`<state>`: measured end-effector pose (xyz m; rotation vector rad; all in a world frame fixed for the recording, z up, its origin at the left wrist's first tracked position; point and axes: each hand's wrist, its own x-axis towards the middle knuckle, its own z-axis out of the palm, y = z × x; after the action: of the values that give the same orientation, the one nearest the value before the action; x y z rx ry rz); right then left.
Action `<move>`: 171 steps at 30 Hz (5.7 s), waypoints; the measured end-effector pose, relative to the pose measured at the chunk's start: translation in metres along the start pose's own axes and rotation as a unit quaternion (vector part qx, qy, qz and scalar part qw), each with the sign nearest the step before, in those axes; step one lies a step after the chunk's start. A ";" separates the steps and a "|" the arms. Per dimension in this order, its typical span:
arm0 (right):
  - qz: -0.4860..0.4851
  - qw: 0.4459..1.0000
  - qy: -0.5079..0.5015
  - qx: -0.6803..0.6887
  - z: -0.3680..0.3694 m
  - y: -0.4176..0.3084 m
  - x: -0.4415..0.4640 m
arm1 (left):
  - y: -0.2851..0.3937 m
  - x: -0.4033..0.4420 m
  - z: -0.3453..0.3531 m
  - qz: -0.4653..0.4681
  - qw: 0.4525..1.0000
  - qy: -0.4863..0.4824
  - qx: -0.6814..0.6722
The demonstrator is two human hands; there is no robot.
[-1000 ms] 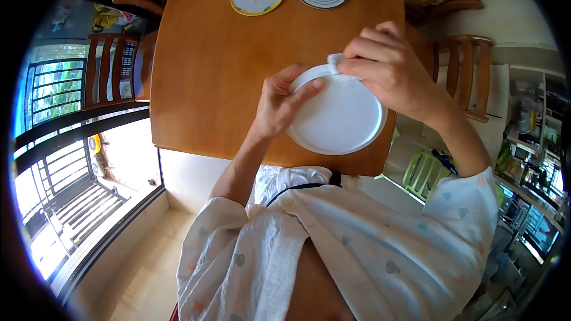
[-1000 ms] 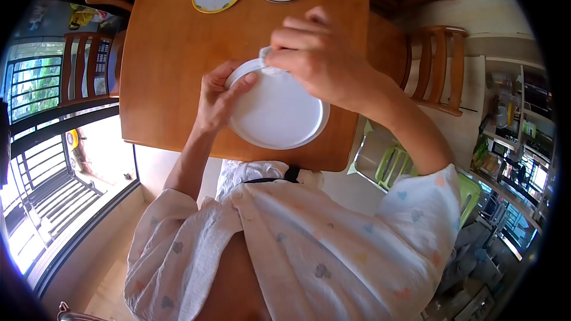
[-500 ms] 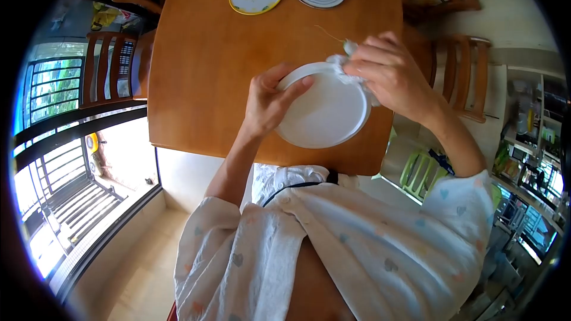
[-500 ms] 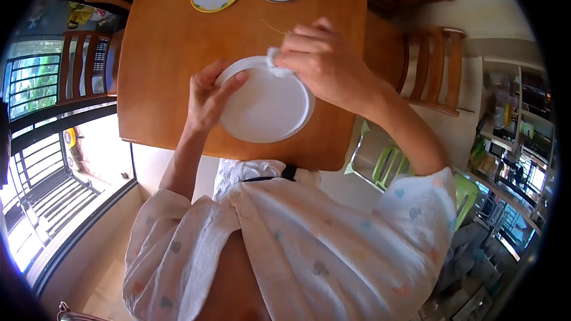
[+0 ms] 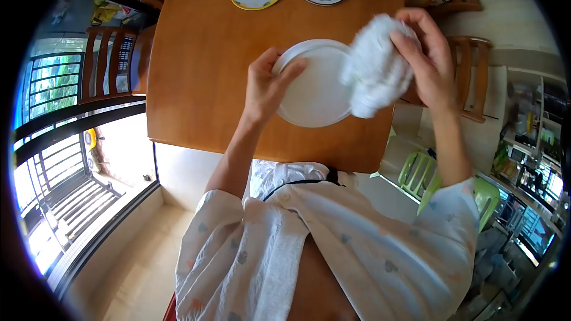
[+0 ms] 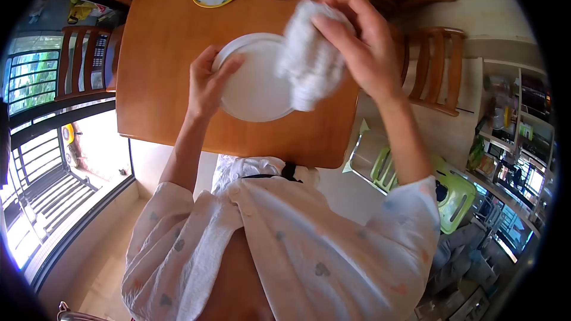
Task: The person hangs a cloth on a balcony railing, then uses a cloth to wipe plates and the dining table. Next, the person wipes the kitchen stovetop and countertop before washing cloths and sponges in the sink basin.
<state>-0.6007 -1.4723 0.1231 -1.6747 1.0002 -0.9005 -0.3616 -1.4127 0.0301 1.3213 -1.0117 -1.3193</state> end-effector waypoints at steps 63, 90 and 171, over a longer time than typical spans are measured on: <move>-0.246 0.899 0.047 -0.359 0.049 0.068 -0.003 | -0.052 0.041 0.019 -0.127 0.903 0.099 -0.399; -0.238 0.940 -0.052 -0.238 0.120 0.128 -0.036 | -0.071 0.050 0.003 -0.061 0.909 0.139 -0.388; -0.073 0.935 0.180 -0.296 0.083 0.293 0.104 | -0.078 0.403 0.046 0.469 0.732 0.030 0.494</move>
<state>-0.5466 -1.6001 -0.1671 -2.1505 1.5225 -1.1004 -0.3870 -1.7979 -0.1183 1.1875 -2.0991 0.1364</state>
